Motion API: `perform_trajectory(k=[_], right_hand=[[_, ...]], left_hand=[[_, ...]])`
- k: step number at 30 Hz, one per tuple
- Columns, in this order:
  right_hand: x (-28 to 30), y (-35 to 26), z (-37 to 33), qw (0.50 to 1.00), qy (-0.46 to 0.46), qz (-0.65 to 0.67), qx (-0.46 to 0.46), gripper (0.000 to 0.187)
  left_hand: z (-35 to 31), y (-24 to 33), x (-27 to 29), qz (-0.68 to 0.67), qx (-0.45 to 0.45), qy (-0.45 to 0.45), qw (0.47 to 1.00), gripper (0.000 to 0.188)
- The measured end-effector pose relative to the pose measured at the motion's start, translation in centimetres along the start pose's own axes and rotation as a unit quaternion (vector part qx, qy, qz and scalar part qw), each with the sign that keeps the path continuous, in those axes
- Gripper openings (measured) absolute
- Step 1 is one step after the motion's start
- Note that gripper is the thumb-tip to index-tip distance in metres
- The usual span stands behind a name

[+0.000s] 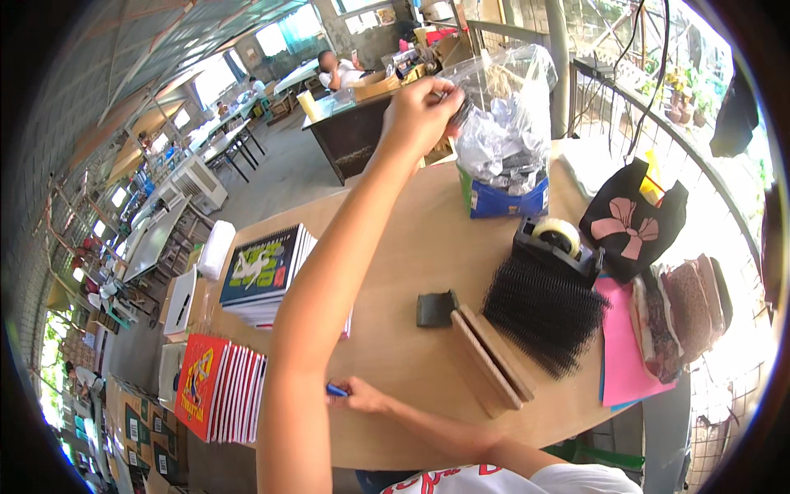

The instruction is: The person organizes a stack of notebooks on a desk, then uses pliers to clip and adjust the wire binding on the notebooks one by one.

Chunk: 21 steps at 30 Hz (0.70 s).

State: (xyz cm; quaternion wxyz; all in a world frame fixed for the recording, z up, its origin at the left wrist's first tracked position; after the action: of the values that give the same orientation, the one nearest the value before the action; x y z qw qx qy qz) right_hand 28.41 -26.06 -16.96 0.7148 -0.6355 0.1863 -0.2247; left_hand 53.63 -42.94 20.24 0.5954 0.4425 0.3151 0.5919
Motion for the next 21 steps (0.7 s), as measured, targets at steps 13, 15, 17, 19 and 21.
perform_trajectory(k=[13,15,17,19,21], right_hand=[[3.8,-3.0,-0.2,0.975,0.146,-0.142,0.087,0.027],[4.4,-7.6,-0.5,0.943,0.136,-0.237,0.190,0.027],[2.0,-10.8,-1.3,0.919,0.124,-0.310,0.211,0.029],[-1.6,-13.0,-1.0,0.893,0.103,-0.395,0.191,0.031],[-4.5,-14.1,-0.9,0.854,0.103,-0.472,0.193,0.038]], left_hand=[[-21.5,2.3,2.2,-0.004,-0.138,-0.048,0.989,0.055],[-31.7,3.1,3.9,0.203,-0.204,0.025,0.957,0.055],[-42.0,2.1,7.9,0.360,-0.215,0.169,0.892,0.054],[-51.4,1.7,13.1,0.467,-0.179,0.399,0.769,0.054],[-57.9,0.5,17.5,0.309,-0.136,0.624,0.704,0.056]])
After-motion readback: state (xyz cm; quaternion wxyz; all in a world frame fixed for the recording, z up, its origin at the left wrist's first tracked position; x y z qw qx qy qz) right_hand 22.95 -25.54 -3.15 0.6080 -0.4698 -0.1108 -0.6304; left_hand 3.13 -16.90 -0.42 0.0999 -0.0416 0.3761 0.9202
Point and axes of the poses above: each hand's wrist, its own z-axis towards the middle knuckle, its own x-axis out of the back of the hand, y = z × x, the point moved 5 cm from there along z, towards the middle knuckle, and after that the axes turned 14 degrees about -z, right-handed, at the moved point
